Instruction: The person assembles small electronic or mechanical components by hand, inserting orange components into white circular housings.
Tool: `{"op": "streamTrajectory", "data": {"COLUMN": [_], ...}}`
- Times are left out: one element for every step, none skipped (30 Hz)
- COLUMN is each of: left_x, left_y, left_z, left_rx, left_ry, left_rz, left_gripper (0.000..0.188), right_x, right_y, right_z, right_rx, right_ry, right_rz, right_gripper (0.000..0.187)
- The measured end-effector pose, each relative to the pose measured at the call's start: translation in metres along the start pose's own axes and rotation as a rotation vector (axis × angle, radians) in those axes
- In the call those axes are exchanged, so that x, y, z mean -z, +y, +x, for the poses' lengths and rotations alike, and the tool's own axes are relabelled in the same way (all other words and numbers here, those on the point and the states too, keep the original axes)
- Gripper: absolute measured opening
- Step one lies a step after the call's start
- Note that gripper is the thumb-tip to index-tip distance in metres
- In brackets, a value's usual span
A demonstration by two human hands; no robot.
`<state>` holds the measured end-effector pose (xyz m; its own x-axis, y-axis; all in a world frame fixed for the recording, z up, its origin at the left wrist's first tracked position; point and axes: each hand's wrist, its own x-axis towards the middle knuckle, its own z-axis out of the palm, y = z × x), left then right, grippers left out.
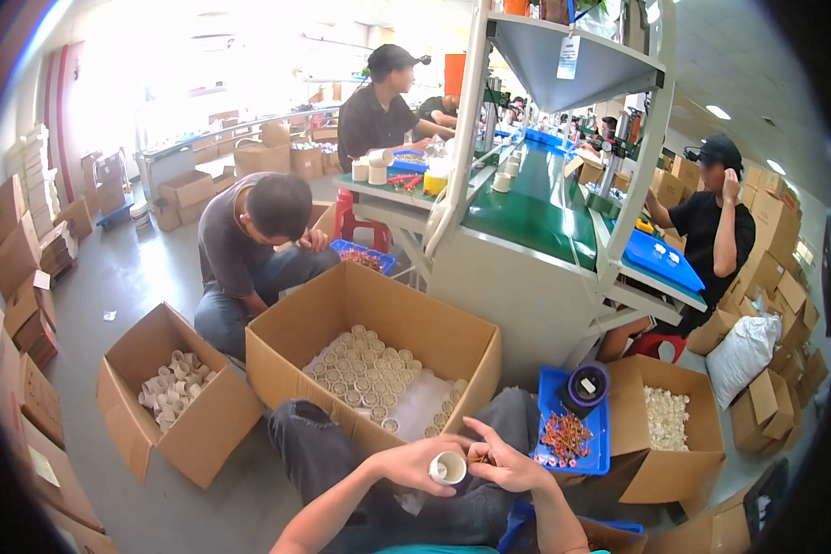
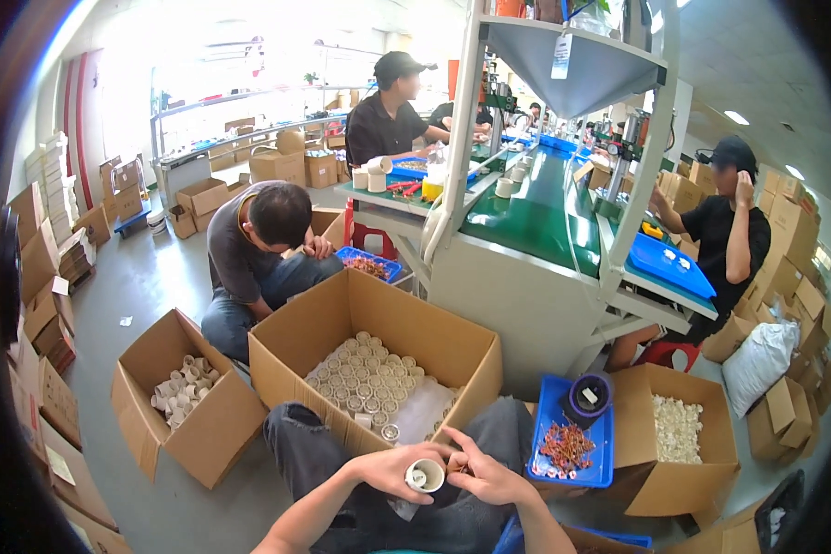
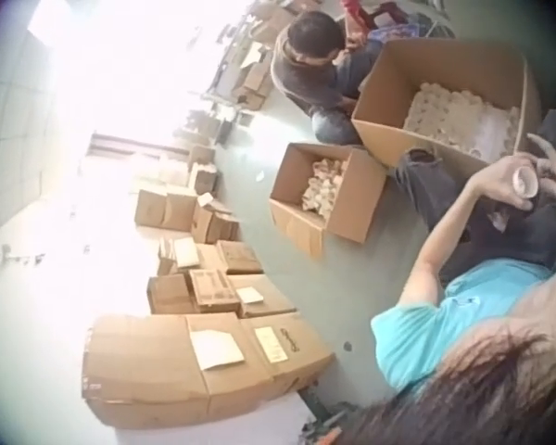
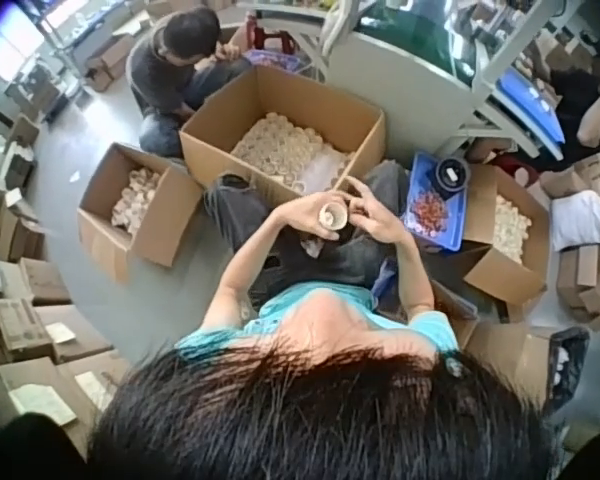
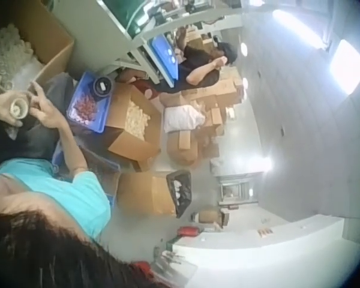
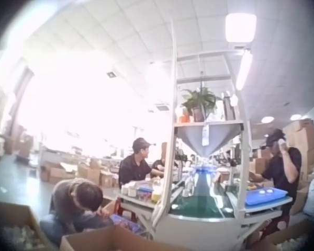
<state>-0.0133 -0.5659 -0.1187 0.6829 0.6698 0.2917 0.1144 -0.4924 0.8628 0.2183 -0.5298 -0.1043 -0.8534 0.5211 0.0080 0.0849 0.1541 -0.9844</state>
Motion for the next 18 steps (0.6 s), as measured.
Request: {"op": "streamTrajectory", "data": {"left_x": [0.005, 0.01, 0.011, 0.012, 0.019, 0.03, 0.04, 0.051, 0.064, 0.077, 0.091, 0.108, 0.122, 0.132, 0.142, 0.15, 0.158, 0.166], "left_y": [0.007, -0.001, -0.012, -0.013, -0.014, -0.016, -0.021, -0.025, -0.029, -0.033, -0.03, -0.023, -0.02, -0.026, -0.034, -0.043, -0.05, -0.053], "left_z": [0.001, 0.002, 0.0, 0.002, 0.003, 0.009, 0.014, 0.018, 0.022, 0.03, 0.04, 0.052, 0.062, 0.07, 0.077, 0.081, 0.085, 0.09], "left_rx": [0.023, 0.1, 0.179, 0.139, 0.188, 0.204, 0.22, 0.228, 0.235, 0.239, 0.246, 0.291, 0.335, 0.277, 0.283, 0.277, 0.271, 0.312], "left_ry": [-0.028, -0.075, -0.122, -0.102, -0.117, -0.098, -0.082, -0.09, -0.048, -0.009, -0.019, 0.001, 0.025, 0.062, 0.055, 0.07, 0.084, 0.098], "left_rz": [-0.004, -0.044, -0.083, -0.085, -0.065, -0.034, -0.01, -0.008, 0.05, 0.106, 0.101, 0.162, 0.229, 0.306, 0.304, 0.348, 0.392, 0.416], "left_gripper": [0.043, 0.043, 0.043, 0.042, 0.042, 0.042, 0.042, 0.042, 0.041, 0.04, 0.04, 0.04, 0.039, 0.04, 0.04, 0.04, 0.04, 0.041], "right_x": [0.005, 0.011, 0.017, 0.021, 0.03, 0.04, 0.047, 0.05, 0.056, 0.066, 0.075, 0.083, 0.091, 0.102, 0.113, 0.123, 0.131, 0.138], "right_y": [-0.006, -0.011, -0.015, -0.013, -0.01, -0.005, -0.002, -0.004, -0.003, -0.002, -0.005, -0.015, -0.011, -0.002, 0.008, 0.012, 0.012, 0.004], "right_z": [0.005, 0.01, 0.015, 0.016, 0.023, 0.032, 0.039, 0.047, 0.058, 0.069, 0.081, 0.094, 0.106, 0.12, 0.133, 0.146, 0.156, 0.168], "right_rx": [0.009, -0.003, -0.014, -0.033, -0.021, -0.024, -0.035, -0.056, -0.054, -0.041, -0.034, -0.037, -0.038, 0.02, 0.078, 0.175, 0.168, 0.129], "right_ry": [-0.004, -0.039, -0.075, 0.014, 0.014, 0.104, 0.198, 0.34, 0.344, 0.43, 0.51, 0.557, 0.561, 0.589, 0.617, 0.615, 0.612, 0.631], "right_rz": [0.0, 0.019, 0.038, 0.073, 0.077, -0.03, -0.133, -0.109, -0.098, -0.24, -0.381, -0.487, -0.478, -0.5, -0.523, -0.553, -0.543, -0.532], "right_gripper": [0.078, 0.075, 0.072, 0.057, 0.057, 0.049, 0.042, 0.022, 0.022, 0.017, 0.014, 0.013, 0.013, 0.014, 0.014, 0.017, 0.017, 0.018]}}
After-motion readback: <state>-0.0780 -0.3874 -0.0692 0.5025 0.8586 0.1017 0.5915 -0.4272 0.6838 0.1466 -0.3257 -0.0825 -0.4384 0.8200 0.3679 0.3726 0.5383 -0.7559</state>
